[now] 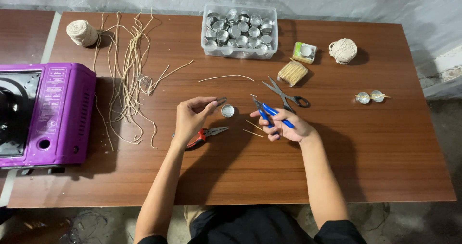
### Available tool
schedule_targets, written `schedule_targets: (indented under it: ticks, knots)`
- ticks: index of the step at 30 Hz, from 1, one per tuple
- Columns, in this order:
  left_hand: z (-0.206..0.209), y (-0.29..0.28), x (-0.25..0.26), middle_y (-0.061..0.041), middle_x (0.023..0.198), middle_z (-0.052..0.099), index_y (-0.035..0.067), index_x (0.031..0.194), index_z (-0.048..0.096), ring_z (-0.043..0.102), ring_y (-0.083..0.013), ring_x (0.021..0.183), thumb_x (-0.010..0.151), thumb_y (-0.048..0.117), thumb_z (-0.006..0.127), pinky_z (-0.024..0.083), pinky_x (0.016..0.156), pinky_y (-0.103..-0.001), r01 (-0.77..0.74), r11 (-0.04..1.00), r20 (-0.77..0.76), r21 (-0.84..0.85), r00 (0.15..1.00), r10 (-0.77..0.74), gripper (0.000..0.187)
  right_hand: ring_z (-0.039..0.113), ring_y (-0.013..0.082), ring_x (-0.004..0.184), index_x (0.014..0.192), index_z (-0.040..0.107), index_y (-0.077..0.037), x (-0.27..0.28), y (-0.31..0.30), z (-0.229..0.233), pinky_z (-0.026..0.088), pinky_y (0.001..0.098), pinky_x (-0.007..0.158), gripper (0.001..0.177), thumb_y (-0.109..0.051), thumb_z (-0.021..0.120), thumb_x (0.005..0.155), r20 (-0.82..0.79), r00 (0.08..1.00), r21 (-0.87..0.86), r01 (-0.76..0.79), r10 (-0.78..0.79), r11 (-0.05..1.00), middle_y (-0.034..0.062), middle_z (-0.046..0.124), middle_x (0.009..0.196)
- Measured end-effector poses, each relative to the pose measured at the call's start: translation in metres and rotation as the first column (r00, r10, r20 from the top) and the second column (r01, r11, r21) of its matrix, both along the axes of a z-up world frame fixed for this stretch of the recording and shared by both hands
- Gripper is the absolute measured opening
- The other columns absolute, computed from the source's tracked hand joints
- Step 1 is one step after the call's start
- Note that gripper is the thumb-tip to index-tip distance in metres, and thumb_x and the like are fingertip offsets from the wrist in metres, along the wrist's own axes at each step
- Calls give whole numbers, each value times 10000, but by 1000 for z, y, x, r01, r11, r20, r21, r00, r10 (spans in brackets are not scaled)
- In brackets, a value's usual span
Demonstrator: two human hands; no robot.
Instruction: Preparing candle wicks by cutting them to length and attaching metal tabs using pliers and scissors.
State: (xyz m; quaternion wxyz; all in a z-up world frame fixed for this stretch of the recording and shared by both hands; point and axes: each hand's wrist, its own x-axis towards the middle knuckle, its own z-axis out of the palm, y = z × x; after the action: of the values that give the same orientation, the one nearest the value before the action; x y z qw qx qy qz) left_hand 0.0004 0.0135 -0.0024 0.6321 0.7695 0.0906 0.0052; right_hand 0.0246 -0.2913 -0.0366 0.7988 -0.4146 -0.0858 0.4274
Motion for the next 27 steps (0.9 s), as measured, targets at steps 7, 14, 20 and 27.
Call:
schedule_targets:
  ticks: [7, 14, 20, 27]
  knots:
    - [-18, 29, 3, -120, 906, 791, 140, 1079, 803, 758, -203, 883, 847, 229, 864, 599, 791, -342, -32, 989, 66, 146, 998, 23, 256, 444, 149, 799, 1460, 420, 50, -1, -18, 9, 444, 317, 685, 650, -186, 604, 883, 243, 964, -25, 115, -105, 993, 124, 468, 1077]
    - [-9, 48, -1, -133, 863, 783, 151, 993, 815, 749, -356, 852, 878, 178, 818, 604, 715, -393, -69, 883, 178, 464, 984, -17, 119, 485, 154, 805, 1474, 438, 40, -5, -39, 4, 449, 290, 684, 672, -66, 695, 862, 473, 859, -261, 348, -195, 900, 128, 473, 1055]
    - [-31, 51, 6, -137, 853, 771, 127, 992, 796, 740, -355, 843, 881, 215, 805, 619, 724, -416, -44, 821, 161, 569, 985, -59, 142, 538, 153, 880, 1471, 505, -50, 0, -46, -12, 520, 336, 762, 655, -217, 759, 891, 596, 786, -448, 495, -164, 744, 88, 522, 1060]
    - [-33, 55, 4, -47, 968, 709, 198, 1120, 735, 704, -291, 967, 830, 338, 840, 612, 830, -443, -57, 729, 118, 682, 992, -34, 338, 487, 131, 747, 1396, 520, -28, -9, -21, 1, 515, 263, 565, 440, -328, 516, 1075, 479, 825, -380, 502, -299, 777, 67, 465, 928]
